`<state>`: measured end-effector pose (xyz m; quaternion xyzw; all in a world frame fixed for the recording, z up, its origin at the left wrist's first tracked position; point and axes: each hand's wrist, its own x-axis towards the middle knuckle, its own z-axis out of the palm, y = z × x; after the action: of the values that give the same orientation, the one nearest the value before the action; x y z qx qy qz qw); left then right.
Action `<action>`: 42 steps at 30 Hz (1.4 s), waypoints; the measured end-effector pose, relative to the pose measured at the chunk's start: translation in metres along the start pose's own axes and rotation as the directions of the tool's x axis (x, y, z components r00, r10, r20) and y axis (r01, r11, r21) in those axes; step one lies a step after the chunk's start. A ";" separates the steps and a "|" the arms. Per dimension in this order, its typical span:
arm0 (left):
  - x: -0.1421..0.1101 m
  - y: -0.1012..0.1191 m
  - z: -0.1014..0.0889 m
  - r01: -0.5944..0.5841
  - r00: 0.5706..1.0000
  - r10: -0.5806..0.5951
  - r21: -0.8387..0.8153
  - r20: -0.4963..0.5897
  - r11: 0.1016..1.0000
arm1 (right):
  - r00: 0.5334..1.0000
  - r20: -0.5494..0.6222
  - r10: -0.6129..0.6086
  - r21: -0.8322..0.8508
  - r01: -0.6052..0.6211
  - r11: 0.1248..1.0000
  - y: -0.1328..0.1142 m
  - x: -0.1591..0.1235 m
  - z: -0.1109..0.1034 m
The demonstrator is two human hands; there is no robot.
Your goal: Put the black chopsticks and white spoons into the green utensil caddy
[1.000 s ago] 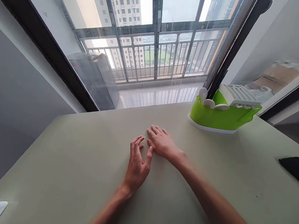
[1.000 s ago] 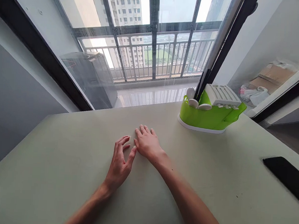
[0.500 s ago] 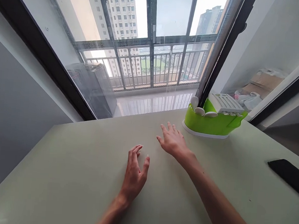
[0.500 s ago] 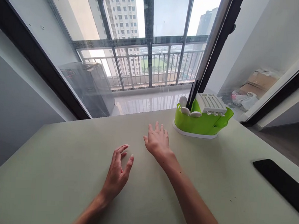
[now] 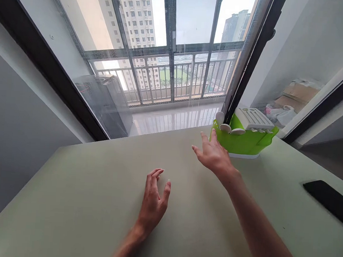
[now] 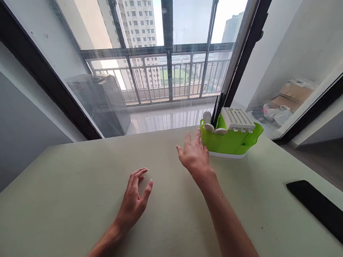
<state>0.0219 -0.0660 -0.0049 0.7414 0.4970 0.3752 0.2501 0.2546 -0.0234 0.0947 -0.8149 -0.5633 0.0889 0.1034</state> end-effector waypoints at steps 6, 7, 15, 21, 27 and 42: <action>0.000 -0.001 0.000 0.009 1.000 -0.009 0.029 0.004 1.000 | 0.999 0.026 0.025 -0.008 -0.024 1.000 0.002 0.000 -0.003; 0.000 0.000 -0.001 0.013 1.000 -0.013 0.033 0.007 0.999 | 0.999 0.030 0.026 -0.010 -0.025 1.000 0.002 0.001 -0.002; 0.001 0.003 -0.002 0.009 1.000 -0.011 0.054 0.023 0.999 | 0.999 0.042 0.027 -0.029 -0.025 0.999 0.002 0.002 0.000; 0.001 0.003 -0.001 0.011 1.000 -0.012 0.059 0.026 0.998 | 0.998 0.051 0.046 -0.047 -0.044 0.998 0.004 0.003 0.001; 0.001 0.002 -0.001 -0.003 1.000 0.001 0.074 0.026 0.997 | 0.997 0.062 0.040 -0.056 -0.036 0.998 0.005 0.003 0.000; 0.000 0.004 -0.002 0.011 0.997 -0.015 0.060 0.074 0.998 | 0.996 0.074 0.041 -0.038 -0.038 0.999 0.000 0.001 -0.002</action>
<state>0.0223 -0.0678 -0.0008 0.7588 0.5031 0.3307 0.2485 0.2554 -0.0224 0.0968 -0.8238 -0.5520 0.1112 0.0656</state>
